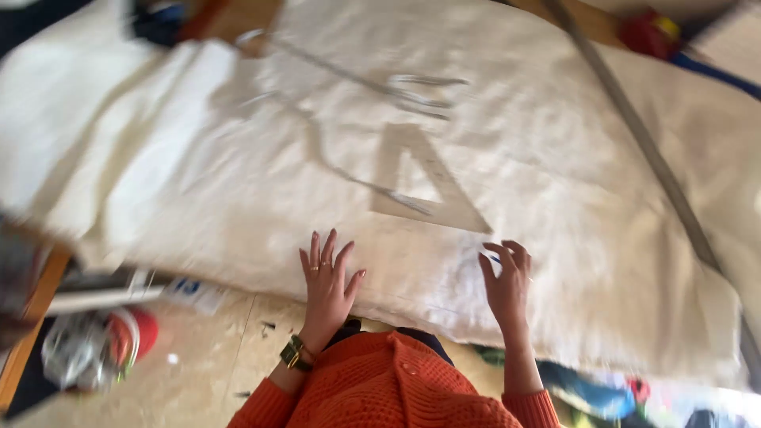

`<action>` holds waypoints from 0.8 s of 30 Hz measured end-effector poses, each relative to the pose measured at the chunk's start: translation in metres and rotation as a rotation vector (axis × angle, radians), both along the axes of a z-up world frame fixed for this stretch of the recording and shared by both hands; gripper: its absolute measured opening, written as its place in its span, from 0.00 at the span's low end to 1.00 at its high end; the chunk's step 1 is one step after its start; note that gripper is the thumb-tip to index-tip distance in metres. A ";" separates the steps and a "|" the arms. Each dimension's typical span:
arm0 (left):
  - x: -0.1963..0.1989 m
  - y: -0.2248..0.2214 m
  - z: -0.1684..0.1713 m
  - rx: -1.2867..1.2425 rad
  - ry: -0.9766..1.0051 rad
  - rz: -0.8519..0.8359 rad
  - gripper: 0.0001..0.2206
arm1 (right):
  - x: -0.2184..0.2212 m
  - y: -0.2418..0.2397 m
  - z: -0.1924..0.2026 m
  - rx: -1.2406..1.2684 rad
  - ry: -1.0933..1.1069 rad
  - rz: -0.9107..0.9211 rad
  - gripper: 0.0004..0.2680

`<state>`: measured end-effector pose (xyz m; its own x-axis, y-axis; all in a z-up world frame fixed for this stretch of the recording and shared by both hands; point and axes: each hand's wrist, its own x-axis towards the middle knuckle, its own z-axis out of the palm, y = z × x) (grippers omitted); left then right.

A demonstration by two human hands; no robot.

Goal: Measuring and marking fabric using rulers, a measuring tape, and a pen to create garment patterns on a large work table.

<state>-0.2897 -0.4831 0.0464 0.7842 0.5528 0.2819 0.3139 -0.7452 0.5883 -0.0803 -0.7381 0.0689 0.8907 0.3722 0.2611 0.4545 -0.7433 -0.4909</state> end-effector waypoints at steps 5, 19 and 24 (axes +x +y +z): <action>0.036 -0.048 -0.012 0.211 0.214 -0.329 0.31 | 0.022 -0.082 0.001 -0.069 0.107 -0.131 0.08; 0.142 -0.221 -0.020 0.515 0.245 -0.683 0.38 | 0.143 -0.352 0.010 -0.215 -0.095 -0.466 0.10; 0.172 -0.266 -0.020 0.511 0.275 -0.693 0.38 | 0.188 -0.399 0.040 -0.170 -0.092 -0.486 0.11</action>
